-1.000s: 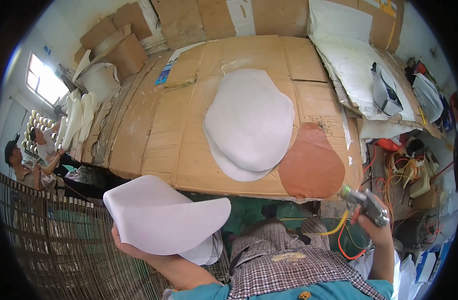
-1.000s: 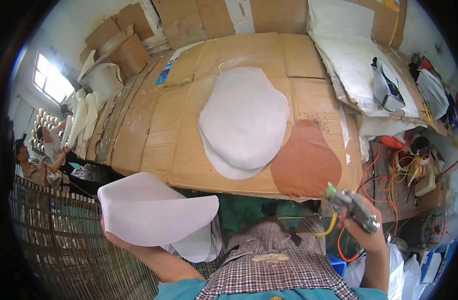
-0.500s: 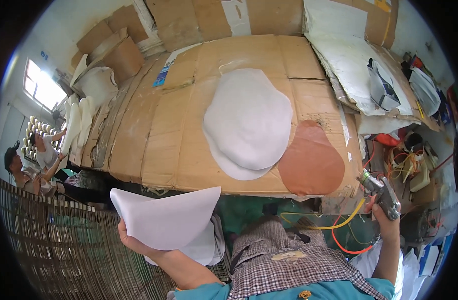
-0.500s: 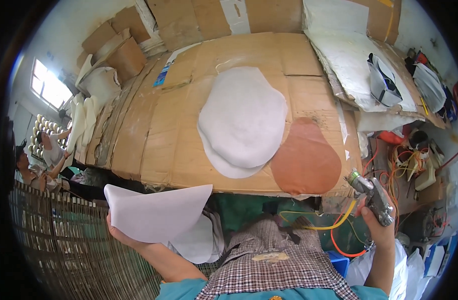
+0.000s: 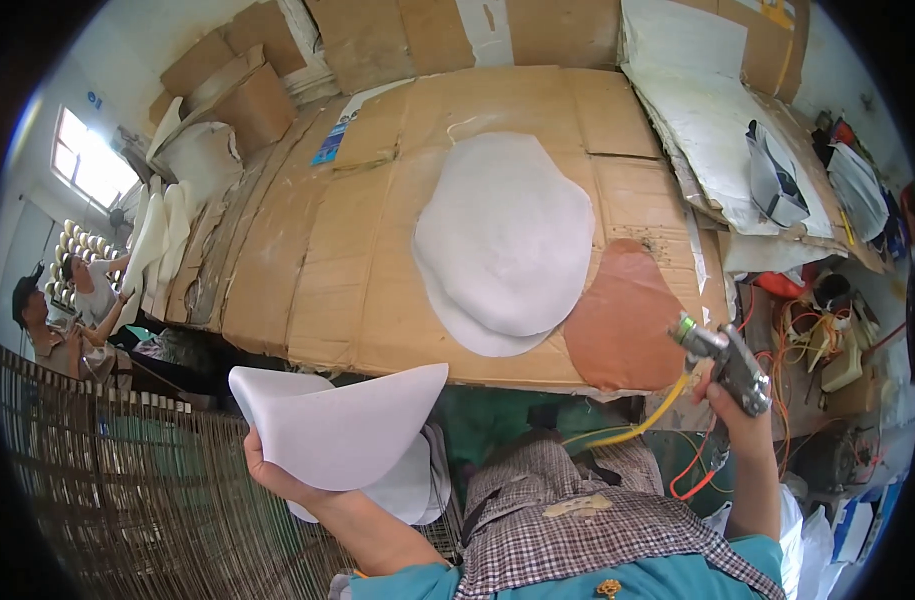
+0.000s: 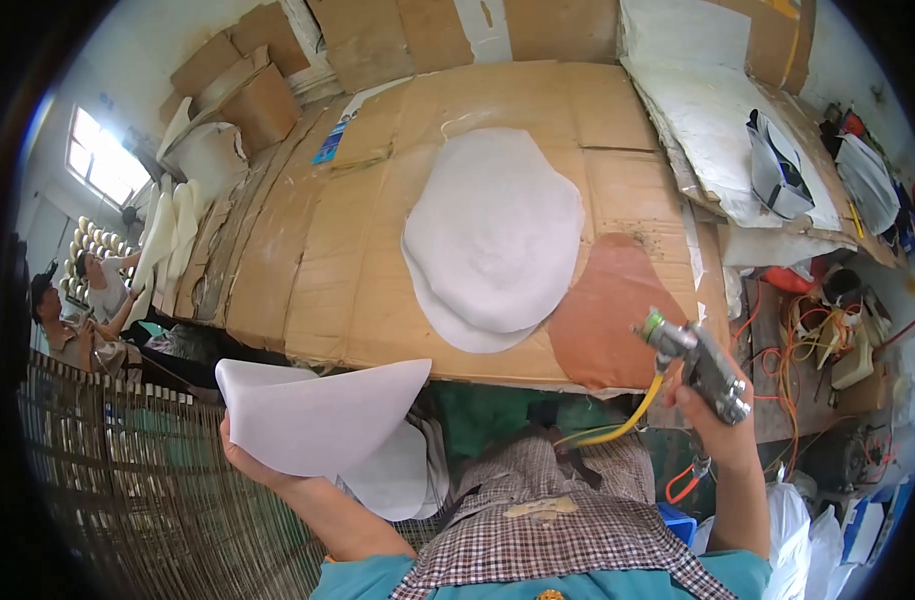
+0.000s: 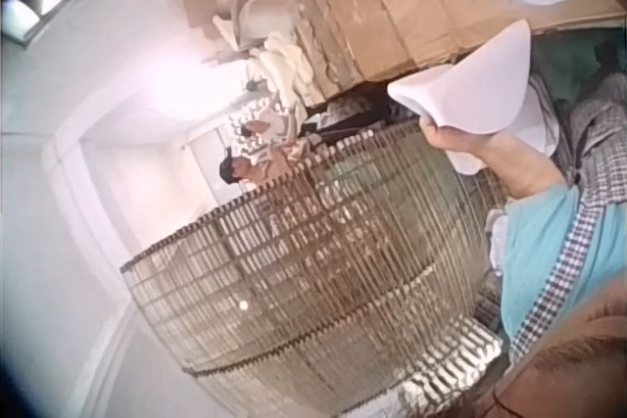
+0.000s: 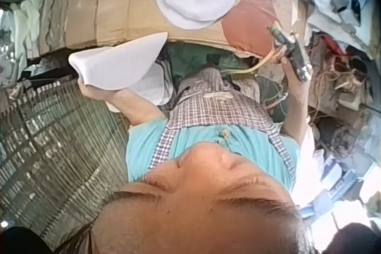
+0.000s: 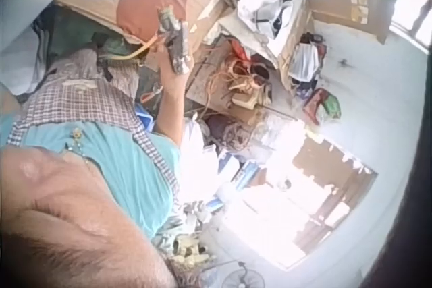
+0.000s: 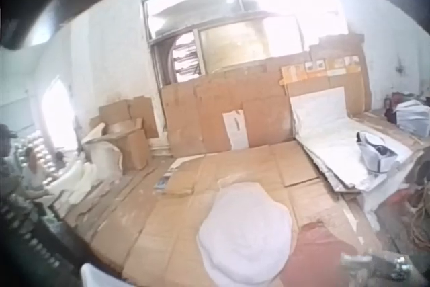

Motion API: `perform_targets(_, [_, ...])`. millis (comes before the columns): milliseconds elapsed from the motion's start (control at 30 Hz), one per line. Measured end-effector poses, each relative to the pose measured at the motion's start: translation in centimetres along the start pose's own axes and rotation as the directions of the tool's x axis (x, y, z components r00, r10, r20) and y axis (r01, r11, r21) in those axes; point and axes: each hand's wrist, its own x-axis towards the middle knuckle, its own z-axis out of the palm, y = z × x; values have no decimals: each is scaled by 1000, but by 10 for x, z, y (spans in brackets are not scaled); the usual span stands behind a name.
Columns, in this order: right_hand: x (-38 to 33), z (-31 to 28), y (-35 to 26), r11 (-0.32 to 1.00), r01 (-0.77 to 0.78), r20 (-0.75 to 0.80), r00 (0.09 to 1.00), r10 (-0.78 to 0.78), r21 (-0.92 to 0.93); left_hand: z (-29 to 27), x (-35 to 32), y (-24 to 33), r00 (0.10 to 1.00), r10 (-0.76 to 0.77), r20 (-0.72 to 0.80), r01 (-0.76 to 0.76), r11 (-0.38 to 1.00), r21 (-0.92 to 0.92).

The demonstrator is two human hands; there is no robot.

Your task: Spray foam pads with adhesive or treatment and place them onto a metal drying rack.

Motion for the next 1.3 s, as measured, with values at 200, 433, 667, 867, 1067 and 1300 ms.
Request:
perform_targets(200, [-6,-28,-3,992,-49,-94,995,39,-113,-1,1,0,998,-15,59,16,1000,-25])
perform_targets(433, [-24,-29,-2,997,-69,-17,998,68,-29,-8,10,-7,996,-74,58,77,996,-55])
perform_targets(667, [-25,-38,0,999,-36,-57,998,33,-41,16,6,-16,999,-14,48,14,1000,10])
perform_targets(867, [-40,-68,-2,987,-113,62,991,120,-112,28,-1,-20,1000,15,24,-16,1000,22])
perform_targets(1067, [15,-60,25,994,-86,-74,994,81,-65,24,-6,-22,1000,16,21,-17,1000,5])
perform_targets(1300, [160,-70,138,940,-48,-139,990,0,-339,24,-26,-19,964,137,-227,-126,990,64])
